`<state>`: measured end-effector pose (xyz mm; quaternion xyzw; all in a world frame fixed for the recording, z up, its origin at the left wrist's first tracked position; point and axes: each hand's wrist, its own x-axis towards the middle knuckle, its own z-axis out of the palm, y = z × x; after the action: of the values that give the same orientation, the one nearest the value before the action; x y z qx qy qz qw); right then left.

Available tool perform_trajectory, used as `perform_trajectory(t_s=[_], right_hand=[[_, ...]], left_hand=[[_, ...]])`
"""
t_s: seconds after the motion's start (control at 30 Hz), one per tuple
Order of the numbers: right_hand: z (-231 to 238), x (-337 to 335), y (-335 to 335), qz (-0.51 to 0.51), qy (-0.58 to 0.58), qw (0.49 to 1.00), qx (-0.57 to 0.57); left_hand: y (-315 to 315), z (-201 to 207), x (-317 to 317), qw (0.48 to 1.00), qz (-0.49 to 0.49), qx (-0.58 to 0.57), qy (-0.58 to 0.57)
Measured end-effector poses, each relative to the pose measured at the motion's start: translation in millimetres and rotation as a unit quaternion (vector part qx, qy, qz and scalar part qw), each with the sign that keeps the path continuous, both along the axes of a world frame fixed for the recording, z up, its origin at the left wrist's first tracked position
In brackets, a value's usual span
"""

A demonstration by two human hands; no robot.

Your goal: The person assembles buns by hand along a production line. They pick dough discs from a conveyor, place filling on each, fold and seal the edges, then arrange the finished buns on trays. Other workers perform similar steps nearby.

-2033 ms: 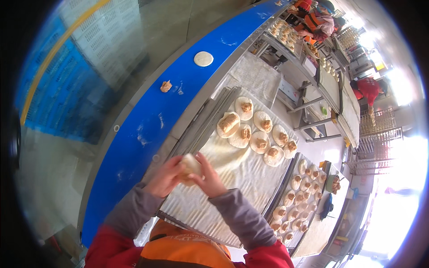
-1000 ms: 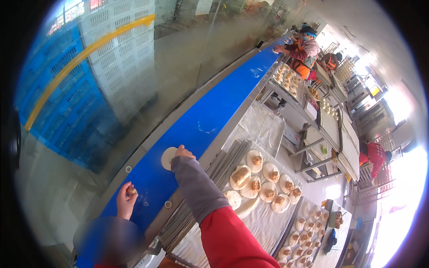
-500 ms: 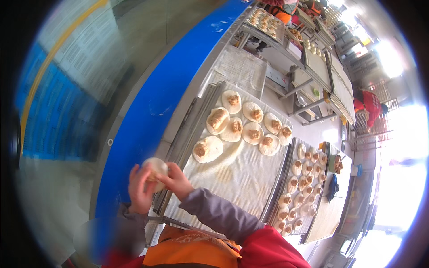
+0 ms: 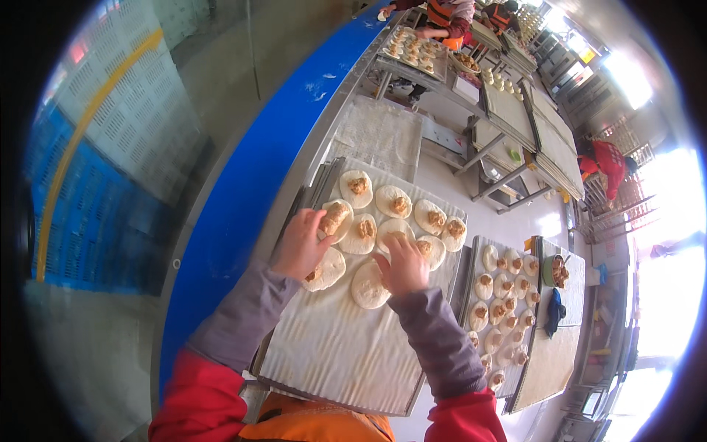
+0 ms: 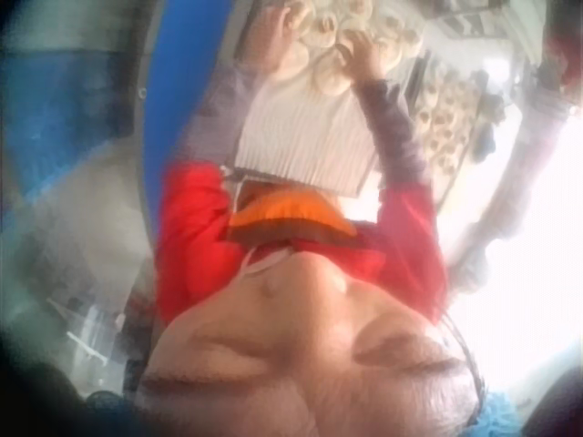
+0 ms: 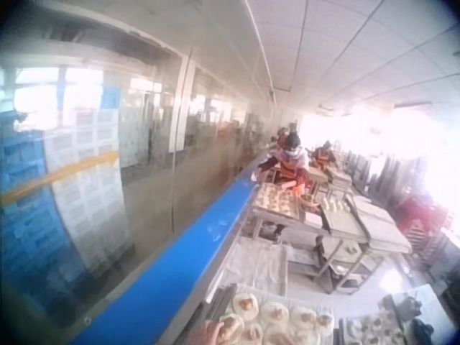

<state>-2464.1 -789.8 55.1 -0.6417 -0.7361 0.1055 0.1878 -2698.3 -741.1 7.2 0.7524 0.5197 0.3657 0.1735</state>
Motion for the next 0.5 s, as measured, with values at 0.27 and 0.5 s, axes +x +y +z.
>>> perform_trajectory(t_s=[0.27, 0.5], right_hand=[[-31.9, -58.6, 122.0, 0.29, -0.047, 0.956, -0.005], [-28.1, -48.9, 134.7, 0.341, -0.098, 0.934, -0.031]], left_hand=[[30.0, -29.8, 8.7, 0.996, 0.05, -0.074, -0.021], [32.4, -24.8, -4.5, 0.996, 0.003, -0.062, -0.07]])
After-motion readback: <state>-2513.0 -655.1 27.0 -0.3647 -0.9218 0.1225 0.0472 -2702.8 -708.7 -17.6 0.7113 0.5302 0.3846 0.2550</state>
